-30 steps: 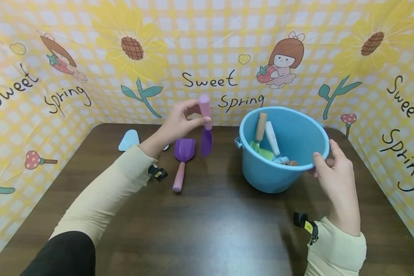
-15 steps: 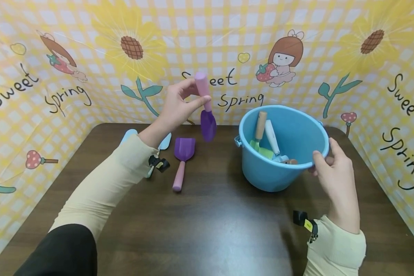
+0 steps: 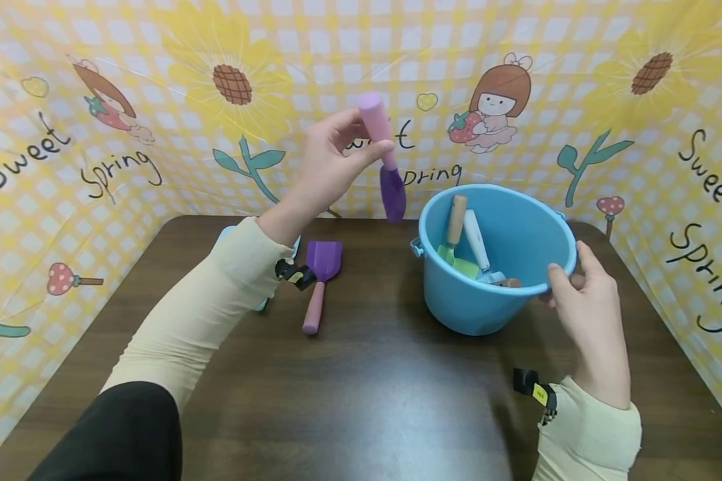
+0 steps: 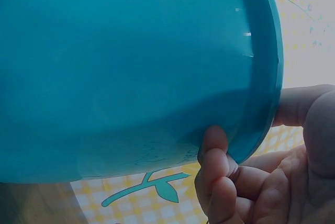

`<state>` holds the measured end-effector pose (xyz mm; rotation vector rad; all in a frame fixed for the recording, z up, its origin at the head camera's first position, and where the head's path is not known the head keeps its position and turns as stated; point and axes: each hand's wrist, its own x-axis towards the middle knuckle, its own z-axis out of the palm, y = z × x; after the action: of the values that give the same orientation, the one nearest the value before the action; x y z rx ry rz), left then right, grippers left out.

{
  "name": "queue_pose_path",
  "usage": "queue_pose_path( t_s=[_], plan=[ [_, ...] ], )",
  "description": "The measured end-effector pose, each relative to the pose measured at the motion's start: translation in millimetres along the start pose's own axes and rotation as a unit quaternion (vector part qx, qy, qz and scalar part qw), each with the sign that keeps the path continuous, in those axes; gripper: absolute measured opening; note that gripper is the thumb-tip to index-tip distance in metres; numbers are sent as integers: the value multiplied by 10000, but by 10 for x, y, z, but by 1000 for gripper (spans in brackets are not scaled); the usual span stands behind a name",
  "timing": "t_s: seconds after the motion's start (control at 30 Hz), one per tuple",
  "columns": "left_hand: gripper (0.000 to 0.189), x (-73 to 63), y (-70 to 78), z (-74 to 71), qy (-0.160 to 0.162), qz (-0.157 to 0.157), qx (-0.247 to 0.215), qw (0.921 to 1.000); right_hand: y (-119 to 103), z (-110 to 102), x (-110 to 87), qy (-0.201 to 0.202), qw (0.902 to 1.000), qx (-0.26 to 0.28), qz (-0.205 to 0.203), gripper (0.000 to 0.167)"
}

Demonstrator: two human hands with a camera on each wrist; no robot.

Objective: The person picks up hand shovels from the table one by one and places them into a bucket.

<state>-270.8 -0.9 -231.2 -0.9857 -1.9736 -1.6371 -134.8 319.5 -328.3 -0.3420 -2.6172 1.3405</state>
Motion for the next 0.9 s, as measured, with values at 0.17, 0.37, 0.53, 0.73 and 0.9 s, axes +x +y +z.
queue_pose_path(
  t_s=[0.17, 0.37, 0.53, 0.73, 0.9],
  plan=[
    [35, 94, 87, 114, -106, 365, -73, 9992, 3, -4, -1, -4, 10000, 43, 23, 72],
    [35, 144, 134, 242, -251, 699, -227, 9970, -3, 2, 1, -9, 10000, 60, 4, 72],
    [36, 186, 147, 355, -344, 638, -120, 9973, 7, 11, 0, -10, 10000, 48, 20, 72],
    [36, 308, 252, 404, -322, 453, -199, 9983, 14, 19, -7, -15, 10000, 56, 13, 73],
    [38, 368, 314, 477, -574, 737, -110, 9956, 6, 1, -1, 10, 9999, 102, -40, 72]
  ],
)
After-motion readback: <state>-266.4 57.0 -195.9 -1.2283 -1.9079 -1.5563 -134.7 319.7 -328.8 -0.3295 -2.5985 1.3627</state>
